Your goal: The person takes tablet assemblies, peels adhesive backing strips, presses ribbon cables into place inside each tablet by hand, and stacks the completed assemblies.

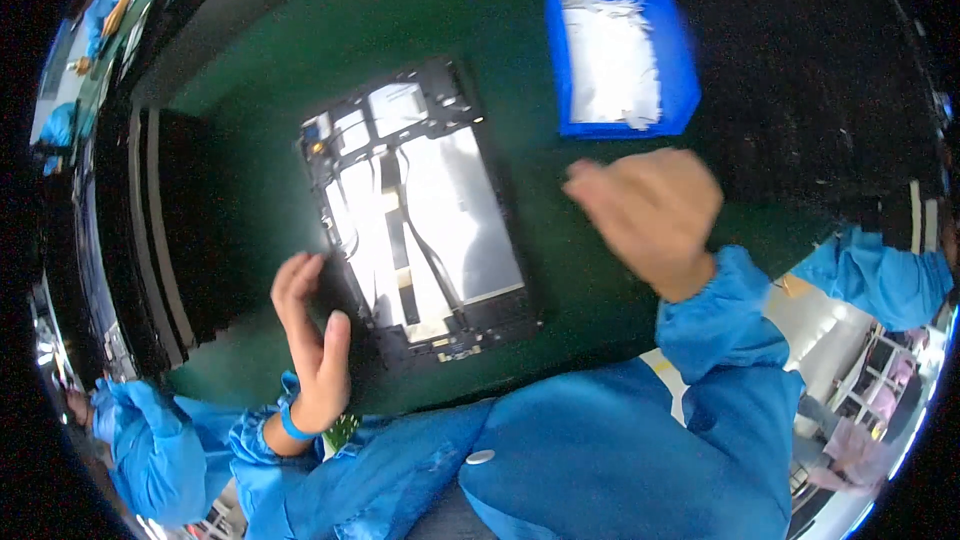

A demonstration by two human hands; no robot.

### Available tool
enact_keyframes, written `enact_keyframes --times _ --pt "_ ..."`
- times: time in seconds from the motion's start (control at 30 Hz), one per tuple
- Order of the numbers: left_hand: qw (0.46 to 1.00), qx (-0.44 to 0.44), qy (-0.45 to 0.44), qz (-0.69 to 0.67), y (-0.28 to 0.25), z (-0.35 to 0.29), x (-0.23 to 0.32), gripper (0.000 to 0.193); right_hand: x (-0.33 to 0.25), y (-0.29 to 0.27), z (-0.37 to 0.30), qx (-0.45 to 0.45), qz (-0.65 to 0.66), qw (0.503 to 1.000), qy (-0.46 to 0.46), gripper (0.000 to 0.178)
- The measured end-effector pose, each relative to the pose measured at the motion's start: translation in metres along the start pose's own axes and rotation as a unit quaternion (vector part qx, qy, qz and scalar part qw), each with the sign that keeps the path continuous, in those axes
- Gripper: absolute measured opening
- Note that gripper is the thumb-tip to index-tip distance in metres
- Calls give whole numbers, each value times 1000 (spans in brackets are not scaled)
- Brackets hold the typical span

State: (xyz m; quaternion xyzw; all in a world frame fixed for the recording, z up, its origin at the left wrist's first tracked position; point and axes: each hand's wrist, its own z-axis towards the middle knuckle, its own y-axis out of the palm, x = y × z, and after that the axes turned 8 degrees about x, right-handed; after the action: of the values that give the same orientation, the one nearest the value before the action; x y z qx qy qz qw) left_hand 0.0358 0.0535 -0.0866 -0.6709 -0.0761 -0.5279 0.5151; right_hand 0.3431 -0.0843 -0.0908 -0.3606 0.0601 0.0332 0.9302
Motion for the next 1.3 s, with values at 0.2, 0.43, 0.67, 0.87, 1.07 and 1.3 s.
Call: enact_keyframes --times 0.2,0.43,0.67,0.87,1.07,1.3 --pt "965 28 179 192 7 49 17 27 26 -2 41 -20 -241 969 57 31" --pt "961 53 270 27 23 67 -4 20 -40 1 29 -6 37 999 -5 31" --pt "770 102 613 144 7 50 -28 20 -100 27 26 -128 250 957 72 30" --pt "728 121 663 128 14 48 -33 12 -104 35 22 -177 280 939 91 27" --pt "669 157 726 19 27 54 -36 13 -104 34 27 -180 241 944 139 17" --pt "941 20 337 -11 19 58 -6 11 -29 13 39 111 9 978 175 16"
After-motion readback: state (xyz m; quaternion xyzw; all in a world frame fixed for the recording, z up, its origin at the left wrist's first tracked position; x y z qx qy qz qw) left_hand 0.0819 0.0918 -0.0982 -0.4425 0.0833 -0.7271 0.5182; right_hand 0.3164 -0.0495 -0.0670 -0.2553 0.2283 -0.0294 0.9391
